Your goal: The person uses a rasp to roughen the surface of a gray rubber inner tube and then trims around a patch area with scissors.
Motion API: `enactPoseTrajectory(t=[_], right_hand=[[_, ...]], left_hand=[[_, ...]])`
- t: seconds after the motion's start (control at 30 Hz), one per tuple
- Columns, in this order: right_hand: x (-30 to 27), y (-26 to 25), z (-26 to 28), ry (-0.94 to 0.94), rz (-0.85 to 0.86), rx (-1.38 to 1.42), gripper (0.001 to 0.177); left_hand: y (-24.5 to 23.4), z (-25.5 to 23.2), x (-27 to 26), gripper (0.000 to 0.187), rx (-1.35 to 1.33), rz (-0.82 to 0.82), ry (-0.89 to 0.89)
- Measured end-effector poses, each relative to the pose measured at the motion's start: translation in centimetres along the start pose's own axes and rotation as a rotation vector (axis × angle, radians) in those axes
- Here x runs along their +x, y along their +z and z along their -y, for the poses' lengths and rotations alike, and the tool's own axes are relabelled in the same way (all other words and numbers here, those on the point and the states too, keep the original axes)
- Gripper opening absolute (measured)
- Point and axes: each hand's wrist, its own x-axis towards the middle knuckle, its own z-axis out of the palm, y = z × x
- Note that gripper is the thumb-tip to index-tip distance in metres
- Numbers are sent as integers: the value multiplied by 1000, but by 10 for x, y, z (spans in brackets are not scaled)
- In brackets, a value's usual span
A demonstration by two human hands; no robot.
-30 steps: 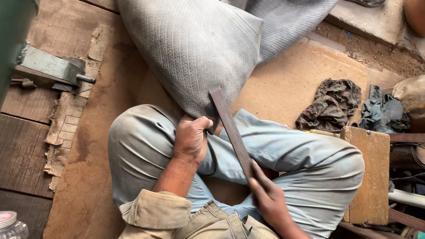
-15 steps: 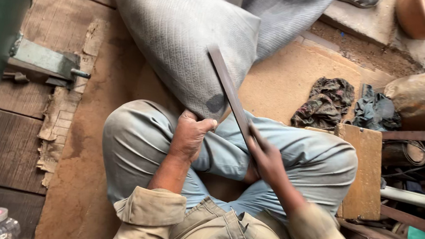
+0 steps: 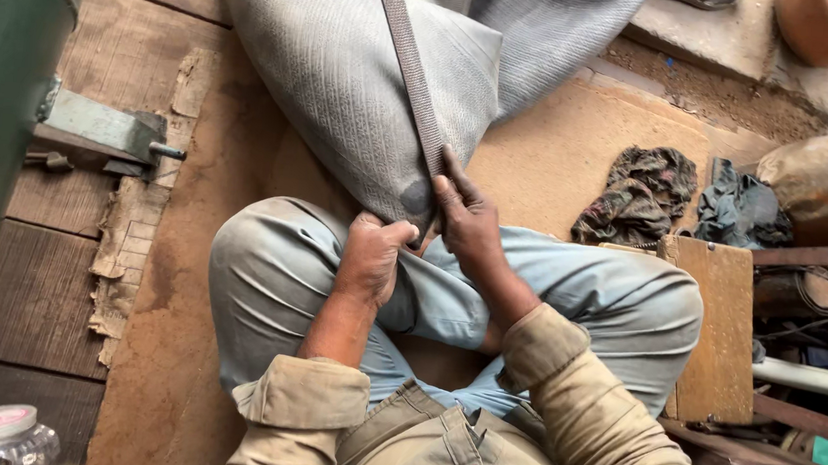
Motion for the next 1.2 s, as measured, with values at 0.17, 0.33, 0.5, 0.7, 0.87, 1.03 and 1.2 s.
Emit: enactPoseTrajectory(t=[0.17, 0.33, 0.5, 0.7, 0.87, 1.03, 1.2], right_hand=[[-73, -55, 4, 206, -35, -312, 55], [-173, -79, 5, 479, -12, -247, 60], [-115, -31, -10, 363, -26, -224, 54], [-11, -8, -3, 36, -39, 3, 55], [-82, -67, -5, 275, -61, -265, 54], [-179, -79, -2, 438, -25, -227, 57], [-99, -26, -6, 266, 24, -348, 52]], left_hand=[[-3, 5, 4, 22, 69, -3, 48], [-14, 20, 18, 7, 181, -39, -10], [-14, 18, 20, 5, 73, -31, -74], [-5, 3, 7, 17, 27, -13, -84], [-18, 8, 13, 11, -71, -34, -85], [-22, 20, 19, 10, -16, 3, -6], [-22, 18, 21, 12, -20, 44, -48]])
